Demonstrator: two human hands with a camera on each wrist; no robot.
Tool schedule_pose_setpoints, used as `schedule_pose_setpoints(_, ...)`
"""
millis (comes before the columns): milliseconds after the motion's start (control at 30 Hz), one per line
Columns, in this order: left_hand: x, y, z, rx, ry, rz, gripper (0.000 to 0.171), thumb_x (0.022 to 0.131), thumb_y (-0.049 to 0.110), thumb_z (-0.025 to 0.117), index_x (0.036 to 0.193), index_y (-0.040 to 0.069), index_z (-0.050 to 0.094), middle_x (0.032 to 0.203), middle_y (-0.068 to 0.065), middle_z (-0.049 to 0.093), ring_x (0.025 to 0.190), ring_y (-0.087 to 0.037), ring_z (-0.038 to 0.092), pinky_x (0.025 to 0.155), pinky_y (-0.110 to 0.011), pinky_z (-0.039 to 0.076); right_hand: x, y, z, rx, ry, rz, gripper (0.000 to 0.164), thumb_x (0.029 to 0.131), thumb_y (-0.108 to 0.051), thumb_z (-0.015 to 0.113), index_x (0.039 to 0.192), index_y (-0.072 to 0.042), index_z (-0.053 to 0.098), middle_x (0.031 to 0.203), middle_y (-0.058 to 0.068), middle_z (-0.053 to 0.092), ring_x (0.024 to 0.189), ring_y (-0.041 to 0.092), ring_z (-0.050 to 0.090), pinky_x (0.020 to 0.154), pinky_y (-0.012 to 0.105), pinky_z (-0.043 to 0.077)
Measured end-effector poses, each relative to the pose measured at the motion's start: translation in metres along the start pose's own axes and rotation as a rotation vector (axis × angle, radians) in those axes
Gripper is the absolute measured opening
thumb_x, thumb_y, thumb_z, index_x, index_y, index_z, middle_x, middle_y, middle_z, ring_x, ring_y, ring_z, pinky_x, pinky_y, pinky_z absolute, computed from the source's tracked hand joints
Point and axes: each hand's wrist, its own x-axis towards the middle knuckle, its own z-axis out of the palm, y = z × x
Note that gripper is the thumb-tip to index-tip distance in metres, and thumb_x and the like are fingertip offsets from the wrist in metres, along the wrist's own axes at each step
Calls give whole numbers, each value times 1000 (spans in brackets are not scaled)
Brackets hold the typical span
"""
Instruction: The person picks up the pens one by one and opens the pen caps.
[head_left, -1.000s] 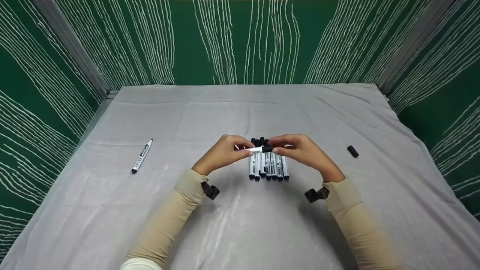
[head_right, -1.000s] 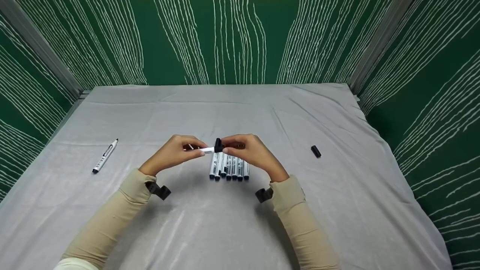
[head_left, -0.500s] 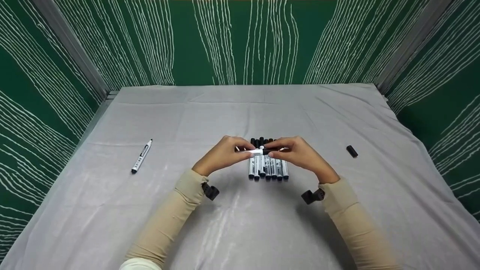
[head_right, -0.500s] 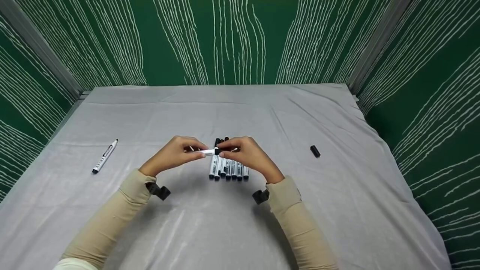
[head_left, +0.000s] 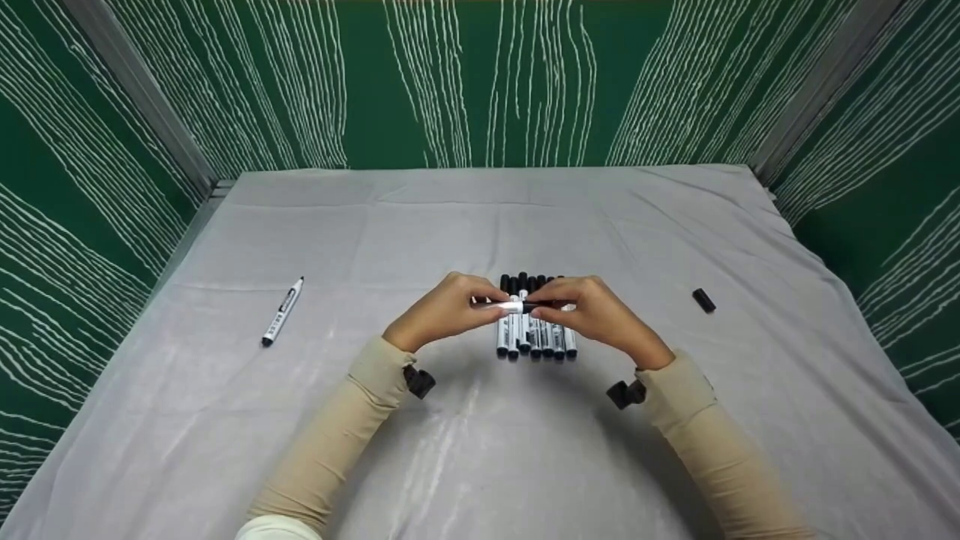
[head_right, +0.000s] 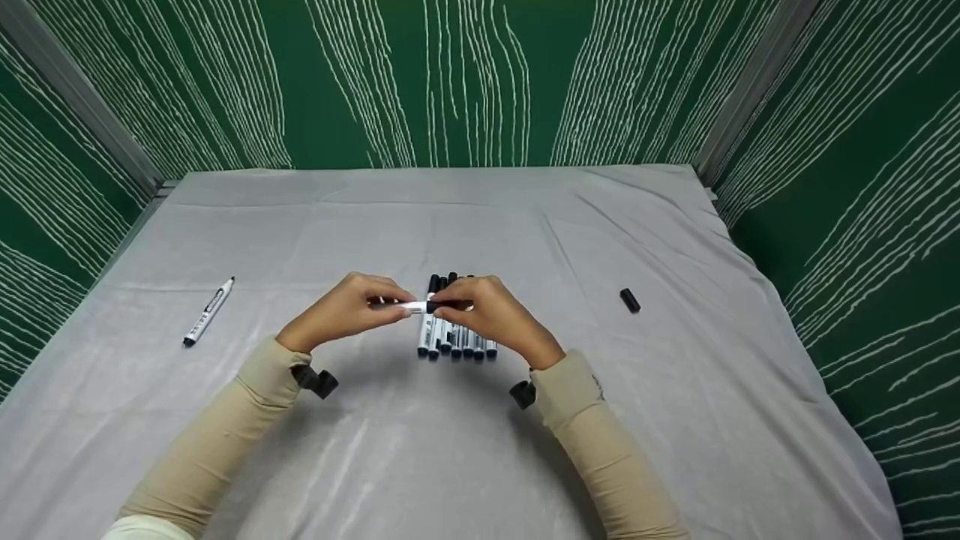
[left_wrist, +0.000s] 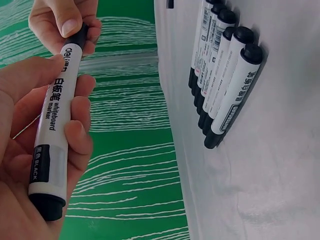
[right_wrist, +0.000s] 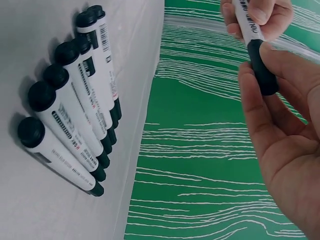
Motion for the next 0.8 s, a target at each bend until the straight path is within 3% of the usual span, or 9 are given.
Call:
schedule_pose_setpoints(200,1,0,0,22,-9,29,20,92,14,64,106,3,73,98,-9,74,70,-9,53,64,-19,42,-1,3,1,-58,37,-73,20,86,-13,71,105,-7,75,99,7,74,83,16,69,67,26,54)
schedule_pose_setpoints(567,1,0,0,43,-53,45,20,94,11,60,106,2,73,97,-10,73,60,-7,45,58,-17,38,-3,5,2,-37,17,-53,22,87,-16,70,107,-8,75,95,5,75,72,9,63,60,28,52)
schedule_pose_setpoints(800,2,-1,1,57,-70,64,22,95,12,58,109,2,72,96,-10,73,57,-6,43,57,-18,37,-4,6,3,-27,29,-57,23,86,-17,71,106,-7,75,95,6,75,73,9,65,61,22,51)
